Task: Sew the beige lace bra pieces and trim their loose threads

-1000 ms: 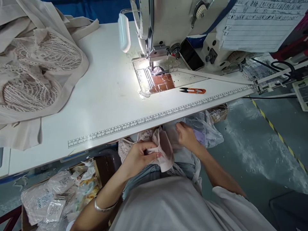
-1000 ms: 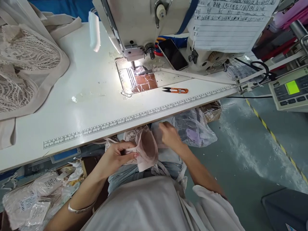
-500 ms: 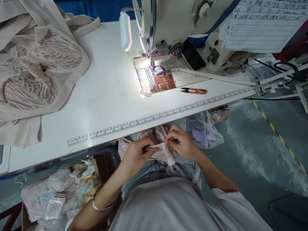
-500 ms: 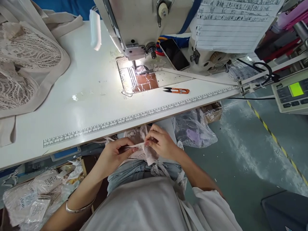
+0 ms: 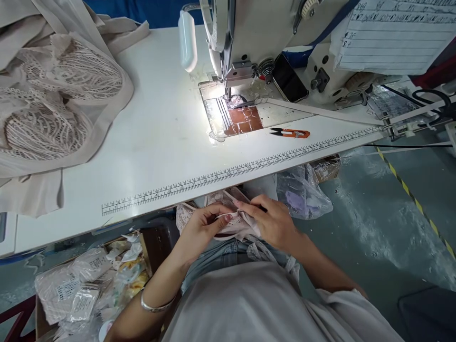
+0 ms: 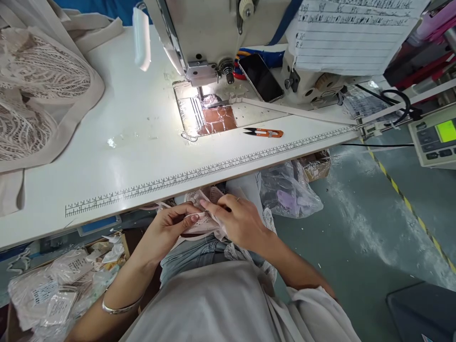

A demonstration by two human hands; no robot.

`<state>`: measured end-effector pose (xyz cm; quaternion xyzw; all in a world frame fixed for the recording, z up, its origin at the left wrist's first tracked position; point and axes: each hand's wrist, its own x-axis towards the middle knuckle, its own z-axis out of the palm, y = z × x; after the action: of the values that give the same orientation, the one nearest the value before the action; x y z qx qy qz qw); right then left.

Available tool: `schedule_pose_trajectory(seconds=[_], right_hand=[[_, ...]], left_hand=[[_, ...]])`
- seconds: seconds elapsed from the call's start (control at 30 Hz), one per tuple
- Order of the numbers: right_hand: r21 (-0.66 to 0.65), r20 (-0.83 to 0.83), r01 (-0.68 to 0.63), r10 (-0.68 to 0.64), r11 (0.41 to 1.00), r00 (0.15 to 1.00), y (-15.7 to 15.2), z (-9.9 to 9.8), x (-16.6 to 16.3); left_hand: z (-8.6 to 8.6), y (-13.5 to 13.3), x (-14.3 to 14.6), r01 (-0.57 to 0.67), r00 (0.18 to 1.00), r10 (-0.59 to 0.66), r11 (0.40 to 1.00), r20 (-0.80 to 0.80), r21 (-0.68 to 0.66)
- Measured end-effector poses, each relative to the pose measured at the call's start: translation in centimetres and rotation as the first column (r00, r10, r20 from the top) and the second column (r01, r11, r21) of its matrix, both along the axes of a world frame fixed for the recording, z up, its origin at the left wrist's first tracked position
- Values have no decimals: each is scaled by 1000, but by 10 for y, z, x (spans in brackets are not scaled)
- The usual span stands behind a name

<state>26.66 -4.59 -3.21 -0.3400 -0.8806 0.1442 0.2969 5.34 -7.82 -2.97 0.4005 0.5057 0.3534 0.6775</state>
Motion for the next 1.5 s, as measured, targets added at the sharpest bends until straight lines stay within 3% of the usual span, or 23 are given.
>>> schedule_pose_trajectory(seconds=[0.07, 0.17, 0.43, 0.6, 0.8, 0.97, 1.1, 1.23, 1.37, 1.5], right_hand=[[134, 47, 30, -36, 991, 998, -4, 4, -1], [177, 21, 70, -75, 982, 997, -6, 7, -4], [-67, -138, 84, -93, 994, 986, -3, 13, -15], [-50, -145, 39, -46, 998, 988, -3, 6, -21], [-282, -239, 87, -158, 956, 958, -3, -4, -23], [-342, -364, 91, -221, 935, 905, 6, 0, -15], [-362, -393, -25, -128, 932, 910, 12, 2, -9], [-231, -248, -59, 0, 971, 969, 10, -4, -13], [-132, -308, -34, -9, 991, 951, 10, -10, -17], [-205, -340, -117, 41, 972, 939, 14, -5, -19]], left_hand=[[1, 0, 1, -6, 1000, 6, 1000, -10, 8], [3, 0, 2, -22, 1000, 22, 999, -19, 24], [8, 1, 6, 26, 989, -8, 992, -145, 121], [14, 1, 10, 49, 972, 2, 976, -234, 213], [15, 3, 11, 97, 951, -26, 972, -307, 216], [10, 4, 8, 93, 951, -35, 980, -308, 175], [7, 4, 7, 87, 954, -39, 985, -298, 150], [10, 4, 7, 91, 955, -40, 983, -295, 161], [11, 5, 8, 95, 953, -41, 981, -299, 168], [11, 6, 9, 139, 944, -79, 976, -320, 167]])
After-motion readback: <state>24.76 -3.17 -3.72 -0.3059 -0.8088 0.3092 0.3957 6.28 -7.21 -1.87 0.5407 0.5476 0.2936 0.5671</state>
